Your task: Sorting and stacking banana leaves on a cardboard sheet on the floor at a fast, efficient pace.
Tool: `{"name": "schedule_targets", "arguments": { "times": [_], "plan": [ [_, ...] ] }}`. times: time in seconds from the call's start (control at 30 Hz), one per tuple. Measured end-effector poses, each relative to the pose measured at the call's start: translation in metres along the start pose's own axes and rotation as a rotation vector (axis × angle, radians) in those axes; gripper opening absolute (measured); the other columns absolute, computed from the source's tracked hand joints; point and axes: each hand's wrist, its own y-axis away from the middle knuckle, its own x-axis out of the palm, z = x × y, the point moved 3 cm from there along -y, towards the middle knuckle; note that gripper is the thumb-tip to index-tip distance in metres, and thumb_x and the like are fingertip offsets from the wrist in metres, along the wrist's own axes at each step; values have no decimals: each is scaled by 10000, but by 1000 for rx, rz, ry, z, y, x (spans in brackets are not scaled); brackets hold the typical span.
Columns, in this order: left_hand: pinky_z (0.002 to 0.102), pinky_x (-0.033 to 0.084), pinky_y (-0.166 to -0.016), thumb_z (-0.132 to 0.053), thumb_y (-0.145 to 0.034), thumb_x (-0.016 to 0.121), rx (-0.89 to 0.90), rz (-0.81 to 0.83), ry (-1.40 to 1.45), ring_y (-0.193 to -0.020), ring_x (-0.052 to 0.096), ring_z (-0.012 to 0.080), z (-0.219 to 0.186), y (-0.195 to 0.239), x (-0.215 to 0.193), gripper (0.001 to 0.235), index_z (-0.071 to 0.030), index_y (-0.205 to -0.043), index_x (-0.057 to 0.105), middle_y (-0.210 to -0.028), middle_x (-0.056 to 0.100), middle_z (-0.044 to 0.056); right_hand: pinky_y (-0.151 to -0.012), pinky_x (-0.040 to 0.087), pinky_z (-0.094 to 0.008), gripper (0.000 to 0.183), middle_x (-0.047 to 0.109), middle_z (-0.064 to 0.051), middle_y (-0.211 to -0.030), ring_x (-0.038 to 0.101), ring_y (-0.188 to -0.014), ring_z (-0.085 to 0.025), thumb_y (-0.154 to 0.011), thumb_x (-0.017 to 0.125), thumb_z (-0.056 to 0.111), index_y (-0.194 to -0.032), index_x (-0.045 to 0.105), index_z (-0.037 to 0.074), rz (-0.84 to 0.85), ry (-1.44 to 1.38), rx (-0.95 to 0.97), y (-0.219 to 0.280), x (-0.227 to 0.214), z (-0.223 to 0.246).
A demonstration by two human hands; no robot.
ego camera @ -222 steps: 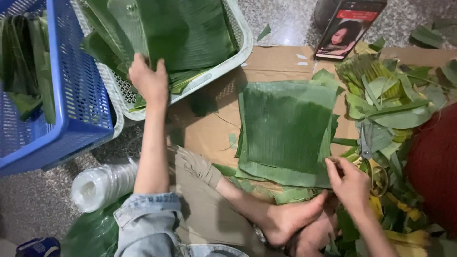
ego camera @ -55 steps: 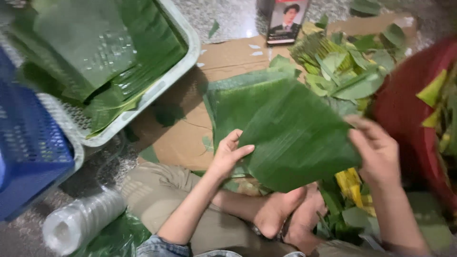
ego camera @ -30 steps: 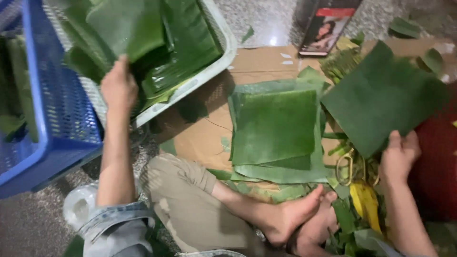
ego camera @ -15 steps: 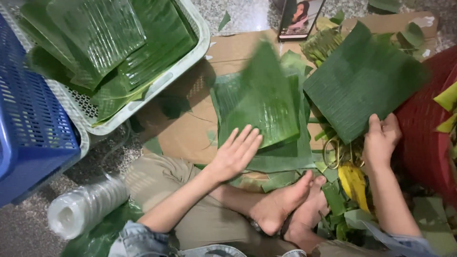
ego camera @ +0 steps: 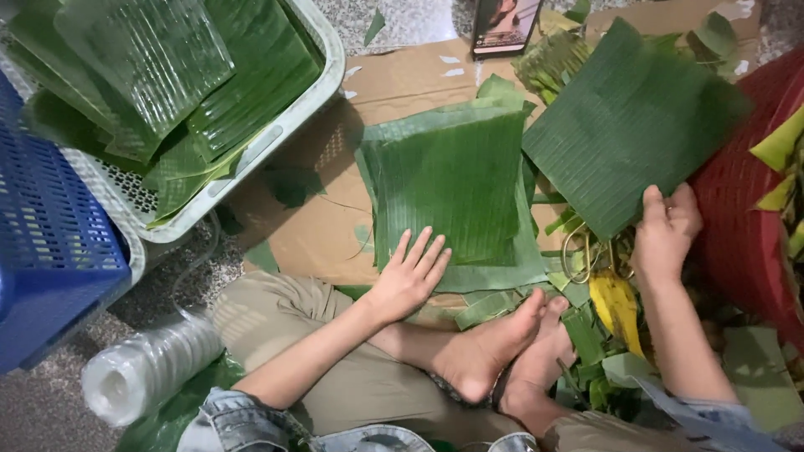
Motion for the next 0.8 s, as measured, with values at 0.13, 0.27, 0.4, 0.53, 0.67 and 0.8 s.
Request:
{"name": "schedule_targets", "arguments": {
  "times": [0.13, 0.27, 0.4, 0.53, 0.67, 0.8],
  "plan": [
    [697, 245, -1176, -330, -976, 617, -73, -58, 143, -1465, 357, 488, -4, -10, -23, 563, 14, -1416, 544, -1541, 397, 318, -803, 420, -265, 152, 571, -75, -1046, 464, -875, -125, -1150, 521, -23, -1291, 566, -58, -35, 112, -192, 16, -3, 31],
    [692, 244, -1218, -228, -995, 701, -131, -264, 179, -1504, 331, 475, -19, -54, -98, 596, 50, -1470, 472, -1577, 342, 330, -648, 358, -333, 235, 445, -103, -837, 362, -720, -198, -1166, 618, -161, -976, 502, -85, -49, 331, -430, 47, -25, 89],
    [547, 238, -927, -556, -1018, 630, 66, -721, -94, -1135, 432, 209, -91, -56, -166, 483, -213, -1193, 339, -1294, 393, 101, -538, 442, -281, 240, 672, -75, -747, 534, -591, -172, -708, 626, -142, -858, 667, 41, 542, 556, -892, 92, -36, 152],
    [670, 305, -1191, -193, -1072, 591, 138, -258, 233, -1480, 510, 341, -121, -59, -179, 451, -17, -1486, 561, -1475, 654, 203, -712, 572, -287, 271, 778, 2, -973, 725, -782, -151, -751, 787, 162, -1014, 779, 97, 1113, 387, -877, 122, -17, 206],
    [360, 297, -361, -78, -953, 600, 63, -159, 472, -415, 441, 170, -86, -66, -174, 276, 73, -1171, 677, -815, 676, 207, -649, 672, -220, 332, 892, 43, -942, 853, -731, -74, -674, 877, 246, -981, 807, 142, 1116, 73, -527, 72, -9, 164],
    [245, 488, -598, -20, -851, 717, -581, -359, 1175, -669, 548, 107, -21, -50, -134, 138, -22, -983, 678, -849, 670, 29, -1053, 524, -379, 667, 618, -195, -1412, 628, -1230, -258, -1037, 577, 450, -1462, 510, -60, 1159, -772, 20, 34, 18, 56]
  ]
}}
